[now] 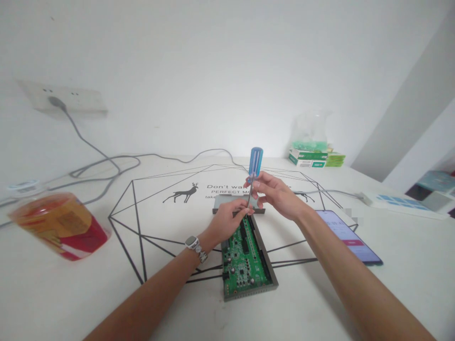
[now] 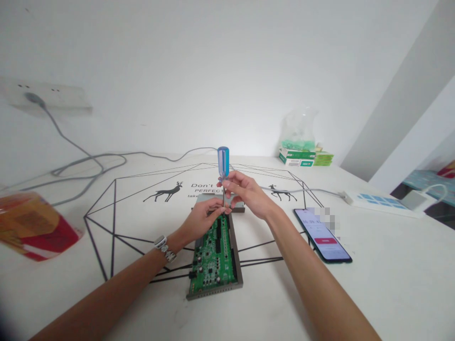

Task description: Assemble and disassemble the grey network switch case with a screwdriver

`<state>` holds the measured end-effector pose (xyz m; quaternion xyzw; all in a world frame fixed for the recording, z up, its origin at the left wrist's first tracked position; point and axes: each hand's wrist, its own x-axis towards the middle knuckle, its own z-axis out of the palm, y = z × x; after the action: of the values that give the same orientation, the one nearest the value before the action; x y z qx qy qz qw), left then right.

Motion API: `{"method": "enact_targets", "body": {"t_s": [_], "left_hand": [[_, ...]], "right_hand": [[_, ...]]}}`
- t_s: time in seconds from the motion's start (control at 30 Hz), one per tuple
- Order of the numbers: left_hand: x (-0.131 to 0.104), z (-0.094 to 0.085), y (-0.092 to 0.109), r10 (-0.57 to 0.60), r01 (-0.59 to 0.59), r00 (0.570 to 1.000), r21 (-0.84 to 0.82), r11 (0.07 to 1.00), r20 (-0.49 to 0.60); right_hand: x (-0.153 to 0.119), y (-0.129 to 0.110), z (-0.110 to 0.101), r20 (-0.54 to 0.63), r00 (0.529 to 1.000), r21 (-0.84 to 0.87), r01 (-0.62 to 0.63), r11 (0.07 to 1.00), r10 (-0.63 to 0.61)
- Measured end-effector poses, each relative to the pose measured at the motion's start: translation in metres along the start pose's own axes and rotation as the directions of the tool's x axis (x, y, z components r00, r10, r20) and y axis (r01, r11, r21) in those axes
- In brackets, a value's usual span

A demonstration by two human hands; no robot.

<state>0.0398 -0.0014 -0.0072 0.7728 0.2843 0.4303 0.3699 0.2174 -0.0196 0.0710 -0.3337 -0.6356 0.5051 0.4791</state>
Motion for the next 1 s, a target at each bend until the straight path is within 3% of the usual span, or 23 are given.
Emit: {"method": "enact_targets", "body": {"t_s": [0.17,0.33,0.63,0.83,1.0], "left_hand": [[-0.002,0.001,-0.001,0.005,-0.005,1.0,-0.003,1.0,-0.01],[-0.004,0.0,0.0,0.027,-0.025,0.999,0.078,0.997,-0.024],[-0.003,0.002,0.001,0.067,-0.056,0.997,0.212,0.976,-0.044],[-0.003,0.002,0.006,0.073,-0.061,0.996,0.251,0.966,-0.042],[-0.006,-0.002,0.006,0.057,-0.042,0.998,0.555,0.831,-0.01]], "right_hand": [[0.002,0.005,0.008,-0.135,0.985,-0.056,0.101,0.993,-0.108],[-0.002,0.007,0.022,-0.291,0.906,-0.317,0.213,0.924,-0.309],[-0.005,0.01,0.039,-0.436,0.79,-0.494,0.19,0.848,-0.431],[-0.006,0.01,0.041,-0.468,0.775,-0.498,0.167,0.851,-0.426],[-0.006,0.013,0.039,-0.488,0.792,-0.404,0.168,0.899,-0.367]]}}
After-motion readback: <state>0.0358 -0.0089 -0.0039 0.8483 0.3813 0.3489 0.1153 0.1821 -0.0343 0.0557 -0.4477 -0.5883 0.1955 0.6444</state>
